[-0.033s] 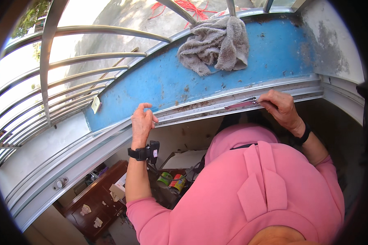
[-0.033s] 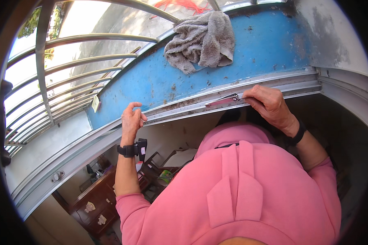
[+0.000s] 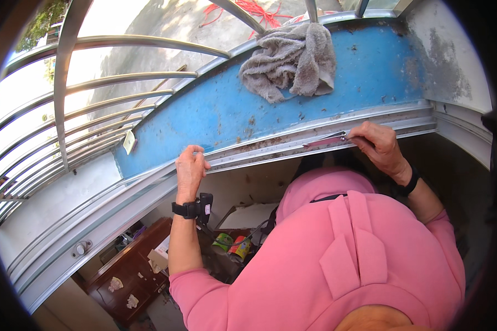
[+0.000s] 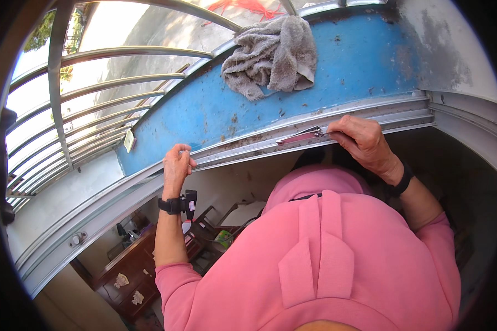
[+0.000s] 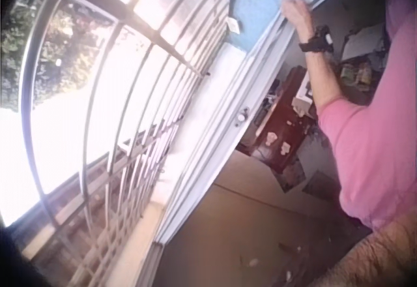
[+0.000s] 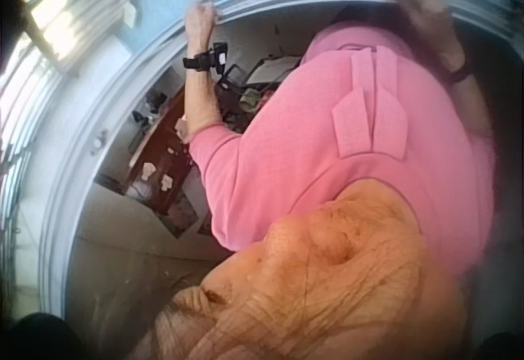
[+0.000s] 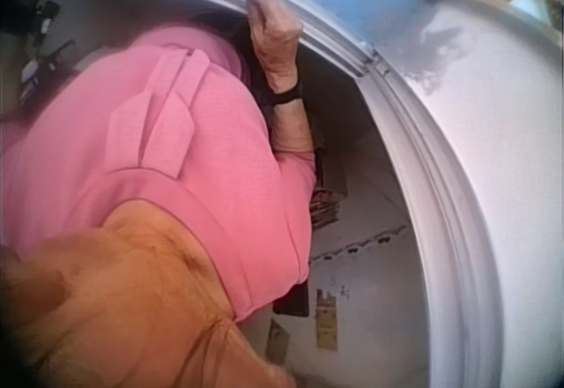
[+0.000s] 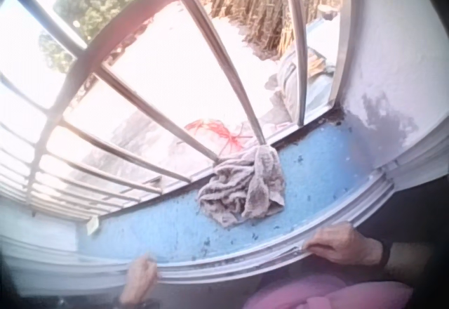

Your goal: The person uses a small metal tool to scrape and adjust the hinge mechanism of a window frame. They repeatedly scrape along the metal track and wipe the area with a cloth while working on the window hardware.

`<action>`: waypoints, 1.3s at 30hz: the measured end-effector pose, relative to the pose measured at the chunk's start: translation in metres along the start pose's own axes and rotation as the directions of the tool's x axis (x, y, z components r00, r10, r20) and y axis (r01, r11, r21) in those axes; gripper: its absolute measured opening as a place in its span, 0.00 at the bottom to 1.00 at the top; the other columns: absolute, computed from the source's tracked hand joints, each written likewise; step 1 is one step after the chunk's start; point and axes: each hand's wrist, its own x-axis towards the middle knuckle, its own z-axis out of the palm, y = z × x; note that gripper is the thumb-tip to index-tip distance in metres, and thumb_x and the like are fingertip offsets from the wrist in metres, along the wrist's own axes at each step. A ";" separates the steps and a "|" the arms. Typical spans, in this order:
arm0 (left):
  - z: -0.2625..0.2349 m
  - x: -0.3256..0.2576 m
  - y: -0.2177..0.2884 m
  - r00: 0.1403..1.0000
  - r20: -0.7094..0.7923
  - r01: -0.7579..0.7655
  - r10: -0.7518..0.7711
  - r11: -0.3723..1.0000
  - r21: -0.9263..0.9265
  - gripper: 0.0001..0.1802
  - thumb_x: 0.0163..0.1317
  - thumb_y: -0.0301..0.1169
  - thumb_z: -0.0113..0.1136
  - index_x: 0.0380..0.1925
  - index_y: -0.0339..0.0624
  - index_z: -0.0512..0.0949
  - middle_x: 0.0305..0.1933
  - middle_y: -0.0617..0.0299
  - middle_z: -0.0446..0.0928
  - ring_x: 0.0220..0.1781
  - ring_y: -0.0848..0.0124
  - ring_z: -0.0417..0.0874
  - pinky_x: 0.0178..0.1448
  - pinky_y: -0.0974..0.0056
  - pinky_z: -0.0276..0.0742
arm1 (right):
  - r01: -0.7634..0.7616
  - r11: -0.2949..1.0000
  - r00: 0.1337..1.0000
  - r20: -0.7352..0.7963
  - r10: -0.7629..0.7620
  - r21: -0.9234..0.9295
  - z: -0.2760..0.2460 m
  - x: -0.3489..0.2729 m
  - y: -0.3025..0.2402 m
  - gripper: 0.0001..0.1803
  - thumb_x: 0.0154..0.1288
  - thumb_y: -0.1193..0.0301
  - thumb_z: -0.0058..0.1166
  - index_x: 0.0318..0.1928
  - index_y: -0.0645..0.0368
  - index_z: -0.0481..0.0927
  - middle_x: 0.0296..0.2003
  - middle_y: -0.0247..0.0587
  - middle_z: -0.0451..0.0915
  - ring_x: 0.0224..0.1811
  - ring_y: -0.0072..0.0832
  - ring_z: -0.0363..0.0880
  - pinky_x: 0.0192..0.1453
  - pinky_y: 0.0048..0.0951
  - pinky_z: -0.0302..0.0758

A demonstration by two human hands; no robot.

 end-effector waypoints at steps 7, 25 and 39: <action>0.057 -0.027 -0.031 0.843 -0.190 -0.253 0.503 0.683 0.685 0.07 0.66 0.28 0.57 0.43 0.41 0.77 0.41 0.50 0.79 0.34 0.44 0.86 0.38 0.45 0.84 | 0.004 1.000 1.000 0.019 -0.004 -0.004 0.008 0.001 0.001 0.09 0.62 0.82 0.66 0.43 0.62 0.83 0.31 0.44 0.81 0.31 0.41 0.82 0.36 0.35 0.76; 0.112 -0.055 0.040 0.759 -0.130 -0.542 0.638 0.731 0.415 0.10 0.65 0.25 0.60 0.46 0.42 0.80 0.43 0.51 0.78 0.39 0.46 0.85 0.43 0.46 0.83 | 0.013 1.000 0.998 0.056 -0.013 0.001 -0.013 -0.019 0.006 0.08 0.65 0.81 0.65 0.44 0.64 0.83 0.37 0.46 0.85 0.38 0.42 0.86 0.41 0.34 0.80; 0.089 -0.046 0.036 0.849 -0.105 -0.487 0.517 0.845 0.223 0.09 0.65 0.22 0.54 0.39 0.38 0.84 0.38 0.45 0.85 0.40 0.47 0.86 0.46 0.50 0.80 | 0.036 0.999 0.999 0.012 -0.036 0.012 -0.011 -0.024 -0.001 0.08 0.65 0.81 0.63 0.45 0.65 0.82 0.37 0.47 0.85 0.38 0.43 0.86 0.42 0.34 0.81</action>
